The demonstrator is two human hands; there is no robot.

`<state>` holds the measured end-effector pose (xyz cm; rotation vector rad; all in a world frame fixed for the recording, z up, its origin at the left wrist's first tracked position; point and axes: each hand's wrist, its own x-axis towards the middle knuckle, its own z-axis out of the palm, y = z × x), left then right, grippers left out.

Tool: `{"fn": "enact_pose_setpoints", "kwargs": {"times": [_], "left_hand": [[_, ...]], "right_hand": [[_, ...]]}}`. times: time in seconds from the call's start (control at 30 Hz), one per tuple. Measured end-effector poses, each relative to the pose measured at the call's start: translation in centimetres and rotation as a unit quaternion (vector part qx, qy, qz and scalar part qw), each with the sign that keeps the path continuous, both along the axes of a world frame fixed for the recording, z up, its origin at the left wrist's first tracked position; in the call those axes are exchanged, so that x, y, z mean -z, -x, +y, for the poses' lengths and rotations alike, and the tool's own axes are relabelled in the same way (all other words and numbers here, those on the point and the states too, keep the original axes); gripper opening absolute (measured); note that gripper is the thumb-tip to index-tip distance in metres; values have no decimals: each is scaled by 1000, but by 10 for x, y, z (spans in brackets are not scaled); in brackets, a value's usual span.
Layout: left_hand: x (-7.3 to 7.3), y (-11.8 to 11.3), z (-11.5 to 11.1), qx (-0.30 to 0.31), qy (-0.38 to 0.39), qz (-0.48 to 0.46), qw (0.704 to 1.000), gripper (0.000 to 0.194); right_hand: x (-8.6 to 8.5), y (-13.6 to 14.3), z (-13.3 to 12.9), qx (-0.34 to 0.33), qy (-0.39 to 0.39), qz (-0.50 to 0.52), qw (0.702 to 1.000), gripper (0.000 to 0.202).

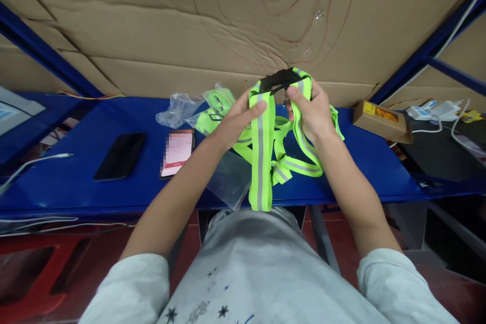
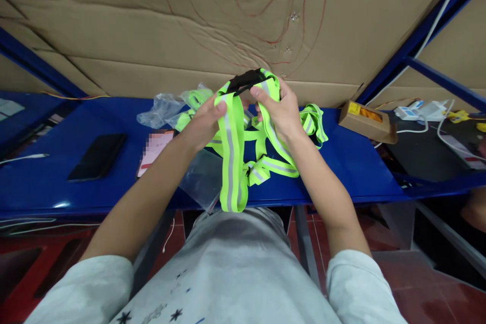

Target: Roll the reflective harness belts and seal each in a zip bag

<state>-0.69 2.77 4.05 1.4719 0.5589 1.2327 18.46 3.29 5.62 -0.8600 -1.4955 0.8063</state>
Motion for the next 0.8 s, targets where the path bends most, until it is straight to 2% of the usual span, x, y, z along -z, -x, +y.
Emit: {"fn": "enact_pose_setpoints", "kwargs": {"times": [0.1,0.27,0.37,0.43,0.5,0.57,0.7,0.8], "left_hand": [[1,1,-7,38,29,50,998,73],[-6,-9,-17,-39,63,-2,997,50],[-8,-14,-16,-23,35,-38,998,52],[-8,-15,-15,-37,8,-51,998,59],[-8,-15,-13,-78,-14,-64,995,61],[-8,-14,-11,-97,-16,-64,993,59],[-2,-10,-12,-67,48,-44,996,58],[2,-7,-14,-40,94,-31,994,59]], "right_hand": [[5,7,-3,53,-19,-1,998,60],[-11,17,-15,79,-54,-110,989,68],[-20,22,-19,109,-96,-126,981,67],[-23,23,-21,130,-131,-147,972,64],[-22,23,-21,103,-155,-175,967,62],[-19,22,-19,43,-164,-203,964,63],[-19,11,-10,-26,-173,-286,942,65],[-36,-5,-11,-23,-189,-385,903,64]]}}
